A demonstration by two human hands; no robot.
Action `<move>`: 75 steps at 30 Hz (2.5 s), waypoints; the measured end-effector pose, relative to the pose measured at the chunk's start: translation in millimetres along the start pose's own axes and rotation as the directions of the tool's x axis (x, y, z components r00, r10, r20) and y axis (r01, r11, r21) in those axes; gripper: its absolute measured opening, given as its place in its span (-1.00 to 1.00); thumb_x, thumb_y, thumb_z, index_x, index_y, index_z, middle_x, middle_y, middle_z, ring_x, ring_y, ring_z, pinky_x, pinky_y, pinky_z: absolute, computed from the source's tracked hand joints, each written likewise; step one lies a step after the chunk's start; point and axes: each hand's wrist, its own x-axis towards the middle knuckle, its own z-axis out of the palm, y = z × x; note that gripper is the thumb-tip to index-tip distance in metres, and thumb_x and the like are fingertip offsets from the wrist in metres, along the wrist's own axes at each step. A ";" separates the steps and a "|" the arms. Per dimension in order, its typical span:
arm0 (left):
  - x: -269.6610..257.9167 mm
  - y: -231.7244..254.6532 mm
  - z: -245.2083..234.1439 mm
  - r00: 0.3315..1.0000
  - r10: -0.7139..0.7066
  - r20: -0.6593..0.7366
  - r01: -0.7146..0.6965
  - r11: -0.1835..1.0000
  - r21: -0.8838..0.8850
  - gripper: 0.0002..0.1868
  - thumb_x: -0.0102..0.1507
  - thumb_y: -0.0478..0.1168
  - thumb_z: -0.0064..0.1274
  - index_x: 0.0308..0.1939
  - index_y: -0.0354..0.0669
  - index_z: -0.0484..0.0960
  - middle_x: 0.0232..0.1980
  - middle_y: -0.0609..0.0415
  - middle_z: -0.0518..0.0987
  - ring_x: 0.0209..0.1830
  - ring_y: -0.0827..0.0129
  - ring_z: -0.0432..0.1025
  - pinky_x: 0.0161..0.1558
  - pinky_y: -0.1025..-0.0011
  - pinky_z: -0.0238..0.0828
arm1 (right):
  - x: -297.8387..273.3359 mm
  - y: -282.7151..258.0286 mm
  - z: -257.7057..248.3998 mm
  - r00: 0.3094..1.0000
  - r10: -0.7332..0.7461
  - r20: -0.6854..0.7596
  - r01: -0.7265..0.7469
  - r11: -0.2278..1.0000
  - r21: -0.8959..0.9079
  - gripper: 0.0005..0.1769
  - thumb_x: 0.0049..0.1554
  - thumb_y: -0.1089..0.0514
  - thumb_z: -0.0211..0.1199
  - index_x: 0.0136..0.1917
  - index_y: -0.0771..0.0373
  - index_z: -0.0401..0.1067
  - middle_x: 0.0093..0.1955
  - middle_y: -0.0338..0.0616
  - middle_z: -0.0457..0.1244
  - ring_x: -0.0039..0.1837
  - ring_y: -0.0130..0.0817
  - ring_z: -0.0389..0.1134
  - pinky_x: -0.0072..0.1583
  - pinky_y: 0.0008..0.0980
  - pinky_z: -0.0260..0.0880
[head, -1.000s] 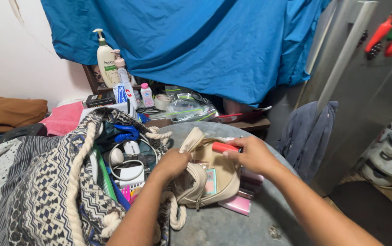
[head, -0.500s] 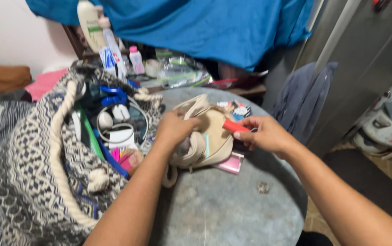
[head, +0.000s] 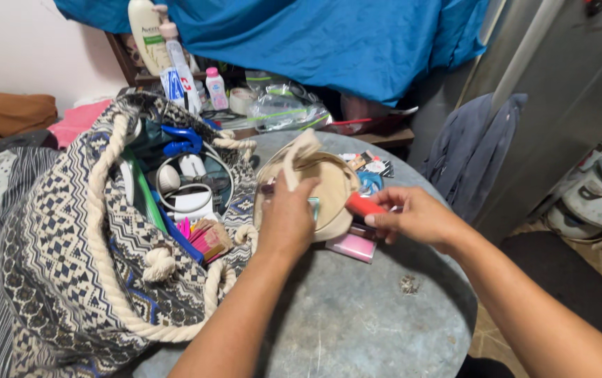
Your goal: The person places several cosmetic items into a small beige makeup bag on a round table. They add lipsticks, a compact, and other small containers, then close the bag and adjust the contents inside.
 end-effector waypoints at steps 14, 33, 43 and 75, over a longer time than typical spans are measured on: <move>24.5 -31.2 7.7 0.963 -0.015 -0.270 -0.017 0.993 -0.115 -0.50 0.20 -0.42 -0.08 0.22 -0.05 0.55 0.23 -0.34 0.44 0.17 -0.25 0.42 0.15 0.04 0.37 | -5.1 4.6 12.4 0.964 -0.057 -0.261 -0.060 0.907 -0.417 -0.56 -0.15 0.08 0.58 0.01 0.21 0.62 -0.19 -0.13 0.48 -0.18 -0.42 0.47 -0.09 -0.40 0.43; 15.5 -15.6 -3.9 0.979 -0.054 -0.198 0.031 0.993 -0.115 -0.48 0.18 -0.42 -0.04 0.22 0.02 0.54 0.24 -0.27 0.44 0.12 -0.24 0.43 0.11 -0.01 0.37 | 17.1 -67.3 30.3 0.739 -0.552 -0.387 0.344 0.803 -0.487 -0.77 0.02 0.14 0.38 -0.06 0.28 0.60 -0.15 -0.04 0.39 -0.17 -0.25 0.45 -0.08 -0.29 0.44; 18.8 -28.6 3.0 0.975 -0.039 -0.218 0.000 0.984 -0.180 -0.47 0.19 -0.44 -0.04 0.24 0.01 0.53 0.18 -0.34 0.45 0.13 -0.26 0.42 0.14 0.03 0.35 | 63.4 -63.3 71.4 0.918 -0.376 -0.128 0.260 0.812 -0.522 -0.63 -0.06 0.12 0.43 0.03 0.27 0.60 -0.09 0.00 0.42 -0.06 -0.18 0.49 0.04 -0.24 0.46; 43.2 -43.3 -17.2 0.965 -0.261 -0.018 0.242 0.919 -0.312 -0.48 0.17 -0.33 -0.15 0.18 -0.01 0.66 0.09 -0.23 0.63 0.09 -0.01 0.56 0.17 0.26 0.41 | 117.4 -55.4 80.8 0.989 -0.114 0.097 0.146 0.882 -0.448 -0.30 -0.18 0.05 0.63 0.22 0.24 0.52 0.11 -0.01 0.42 0.19 -0.20 0.44 0.20 -0.29 0.38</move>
